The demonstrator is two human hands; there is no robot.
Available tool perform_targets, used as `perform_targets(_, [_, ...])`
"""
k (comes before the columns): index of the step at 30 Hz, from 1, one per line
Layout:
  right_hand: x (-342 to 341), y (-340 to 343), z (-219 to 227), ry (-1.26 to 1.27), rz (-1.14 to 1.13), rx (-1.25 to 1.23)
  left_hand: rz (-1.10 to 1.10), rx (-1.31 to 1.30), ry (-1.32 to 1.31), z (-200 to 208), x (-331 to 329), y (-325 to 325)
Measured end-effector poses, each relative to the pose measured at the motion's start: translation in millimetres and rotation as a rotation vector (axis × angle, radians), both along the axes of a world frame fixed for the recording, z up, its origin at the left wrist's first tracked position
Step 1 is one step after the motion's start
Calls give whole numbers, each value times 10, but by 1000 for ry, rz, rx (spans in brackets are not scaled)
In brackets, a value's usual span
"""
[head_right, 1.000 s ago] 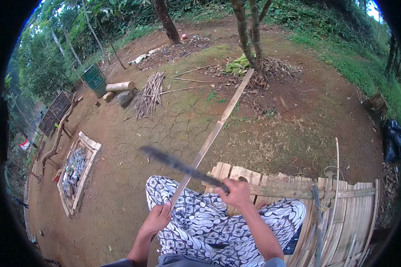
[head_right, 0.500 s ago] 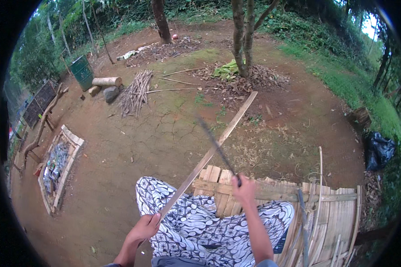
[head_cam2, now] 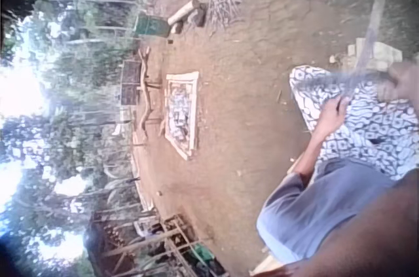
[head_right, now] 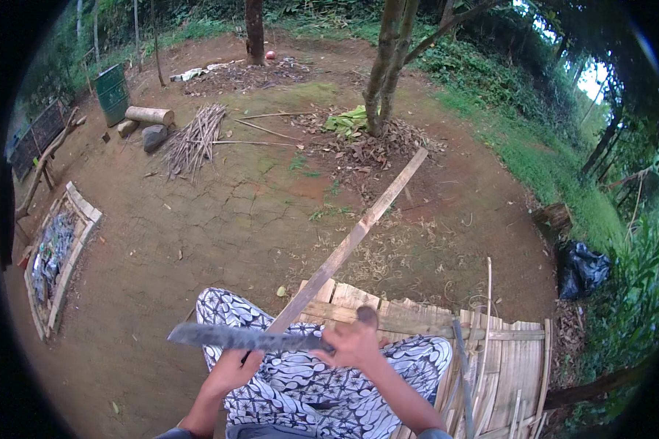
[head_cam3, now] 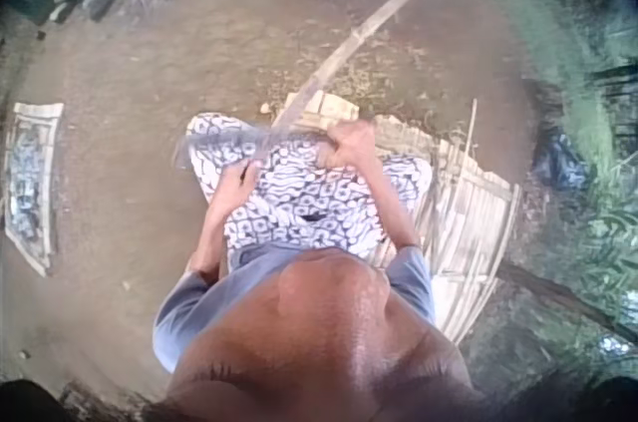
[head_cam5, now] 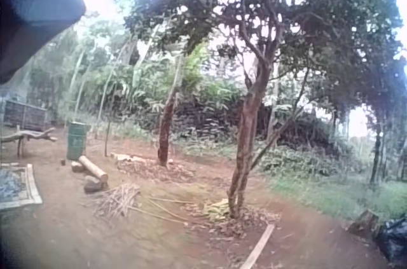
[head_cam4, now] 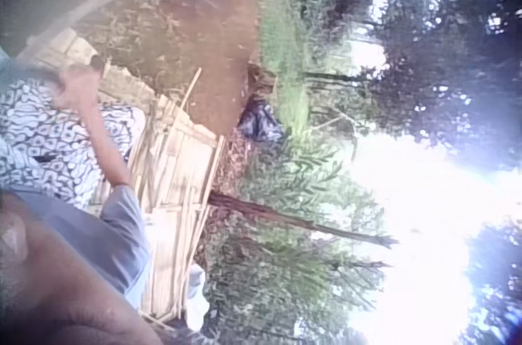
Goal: The person sits cross-legged on a bamboo mat and uses a large machete to shave and smooth a long, thin bamboo stick. They hold the stick with one hand and repeatedly scrape the blade along its length to remove the outer layer, occasionally rotating the stick to work on different sides.
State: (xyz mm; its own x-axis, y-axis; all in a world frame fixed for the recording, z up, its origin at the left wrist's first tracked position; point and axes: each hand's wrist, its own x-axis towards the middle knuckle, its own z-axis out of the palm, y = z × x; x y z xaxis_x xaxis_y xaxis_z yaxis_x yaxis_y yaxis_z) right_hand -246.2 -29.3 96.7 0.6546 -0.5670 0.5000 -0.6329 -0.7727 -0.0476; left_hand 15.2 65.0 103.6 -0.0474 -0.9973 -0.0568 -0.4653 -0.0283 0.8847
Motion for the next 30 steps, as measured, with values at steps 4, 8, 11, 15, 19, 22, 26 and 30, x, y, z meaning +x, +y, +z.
perform_targets(4, [-600, -882, -229, -435, -622, 400, 61, 126, -33, 212, 176, 202])
perform_targets(8, [-1099, -1222, -183, -630, -836, 362, 47, 169, 71, 25, 380, 324])
perform_targets(11, [-991, -985, -455, -855, -748, 541, 10, 205, 194, -45, 327, 239])
perform_targets(15, [-564, -430, -727, -802, -592, 522, -2, 249, 266, -158, 134, 63])
perform_targets(19, [-125, 13, -551, -499, -376, 472, 3, 323, 343, -128, 102, -94])
perform_targets(22, [48, 201, -316, -211, -153, 334, -5, 382, 410, -210, 82, -163])
perform_targets(26, [172, 208, -99, -14, 66, 143, -13, 430, 408, -284, 86, -83])
perform_targets(30, [76, -21, 8, -13, 45, 112, 22, 624, 573, -243, 216, 22])
